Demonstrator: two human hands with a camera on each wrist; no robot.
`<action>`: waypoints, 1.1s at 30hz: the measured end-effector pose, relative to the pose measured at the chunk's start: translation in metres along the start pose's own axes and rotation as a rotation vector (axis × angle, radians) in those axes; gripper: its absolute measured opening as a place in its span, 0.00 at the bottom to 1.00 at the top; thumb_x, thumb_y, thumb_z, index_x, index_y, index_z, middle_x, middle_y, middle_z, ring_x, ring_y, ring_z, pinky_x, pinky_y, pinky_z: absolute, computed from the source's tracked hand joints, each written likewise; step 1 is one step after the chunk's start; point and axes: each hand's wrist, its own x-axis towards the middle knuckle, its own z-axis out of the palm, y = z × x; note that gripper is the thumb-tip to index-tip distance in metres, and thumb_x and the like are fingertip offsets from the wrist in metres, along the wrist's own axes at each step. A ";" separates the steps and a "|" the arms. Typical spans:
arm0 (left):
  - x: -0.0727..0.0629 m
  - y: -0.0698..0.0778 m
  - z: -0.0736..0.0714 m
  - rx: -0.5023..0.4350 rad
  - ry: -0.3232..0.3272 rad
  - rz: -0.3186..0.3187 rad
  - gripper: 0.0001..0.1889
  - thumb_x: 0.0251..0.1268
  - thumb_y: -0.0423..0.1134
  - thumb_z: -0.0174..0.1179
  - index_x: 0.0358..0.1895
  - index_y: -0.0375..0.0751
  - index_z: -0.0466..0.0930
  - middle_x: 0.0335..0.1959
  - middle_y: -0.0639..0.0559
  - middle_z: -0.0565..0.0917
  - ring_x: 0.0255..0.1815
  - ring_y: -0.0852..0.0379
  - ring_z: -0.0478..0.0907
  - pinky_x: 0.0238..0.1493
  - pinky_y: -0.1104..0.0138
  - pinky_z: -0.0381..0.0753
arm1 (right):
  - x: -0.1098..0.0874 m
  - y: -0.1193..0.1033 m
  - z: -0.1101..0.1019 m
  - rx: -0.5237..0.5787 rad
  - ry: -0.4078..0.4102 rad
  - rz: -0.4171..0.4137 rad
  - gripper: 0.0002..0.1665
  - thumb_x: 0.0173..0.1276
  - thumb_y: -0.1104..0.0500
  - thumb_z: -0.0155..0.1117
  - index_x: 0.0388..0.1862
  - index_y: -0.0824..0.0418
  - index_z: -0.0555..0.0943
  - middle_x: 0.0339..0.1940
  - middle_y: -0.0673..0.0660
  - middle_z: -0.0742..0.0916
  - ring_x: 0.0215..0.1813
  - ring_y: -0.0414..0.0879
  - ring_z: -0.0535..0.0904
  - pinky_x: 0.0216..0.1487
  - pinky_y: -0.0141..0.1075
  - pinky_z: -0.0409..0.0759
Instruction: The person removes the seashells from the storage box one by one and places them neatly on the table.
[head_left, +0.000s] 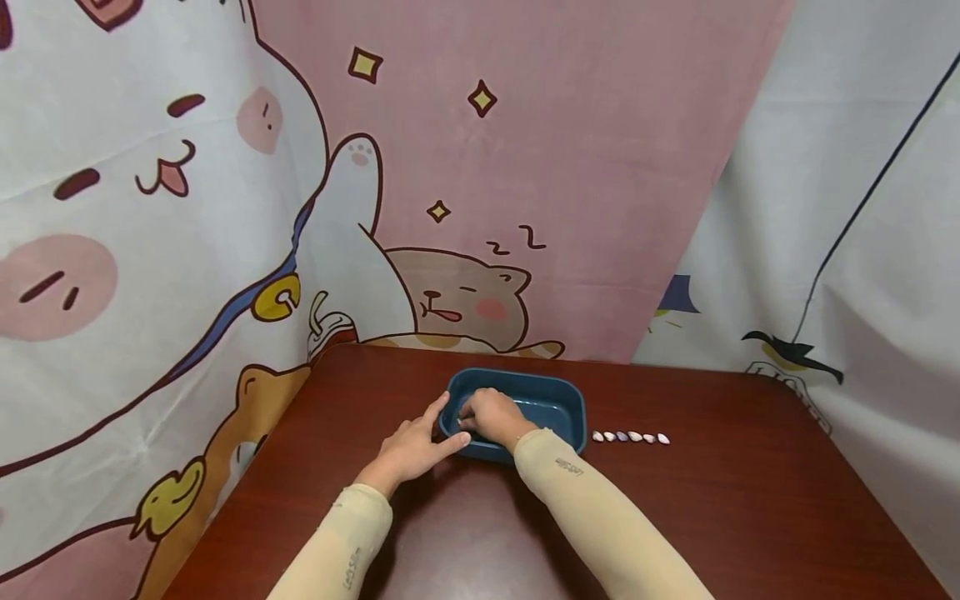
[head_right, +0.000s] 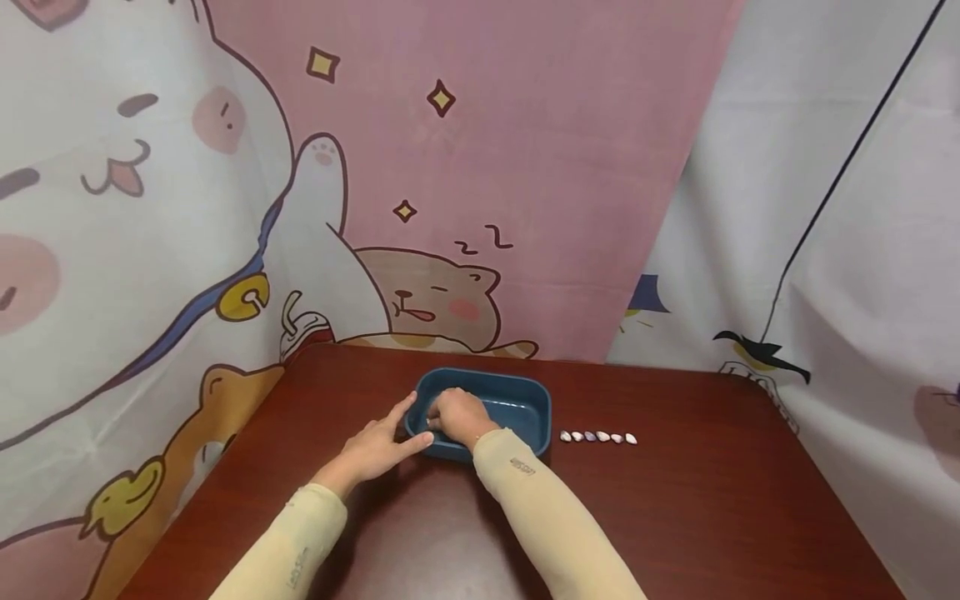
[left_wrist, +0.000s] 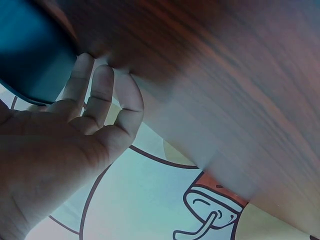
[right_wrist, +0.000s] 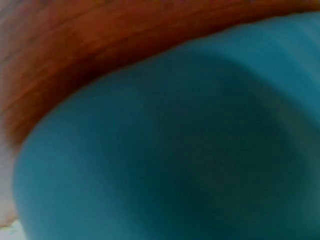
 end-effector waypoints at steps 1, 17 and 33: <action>0.000 0.000 0.000 0.001 0.001 -0.001 0.50 0.68 0.80 0.54 0.88 0.69 0.48 0.82 0.44 0.71 0.77 0.34 0.70 0.68 0.28 0.69 | -0.001 0.001 -0.001 0.002 0.006 0.003 0.08 0.74 0.55 0.74 0.48 0.53 0.95 0.45 0.48 0.95 0.48 0.43 0.89 0.55 0.42 0.89; -0.001 0.003 0.001 0.000 -0.001 -0.023 0.50 0.68 0.77 0.56 0.88 0.69 0.48 0.82 0.42 0.70 0.77 0.34 0.70 0.69 0.28 0.69 | -0.016 0.013 -0.015 -0.024 -0.028 -0.016 0.11 0.73 0.63 0.73 0.52 0.61 0.93 0.51 0.56 0.95 0.57 0.50 0.91 0.61 0.46 0.88; -0.002 0.002 0.003 -0.016 -0.001 -0.032 0.51 0.67 0.78 0.56 0.88 0.69 0.48 0.83 0.43 0.69 0.77 0.34 0.69 0.69 0.27 0.68 | -0.030 0.019 -0.028 -0.024 0.035 -0.079 0.11 0.71 0.60 0.74 0.49 0.62 0.93 0.43 0.56 0.95 0.40 0.43 0.88 0.50 0.43 0.91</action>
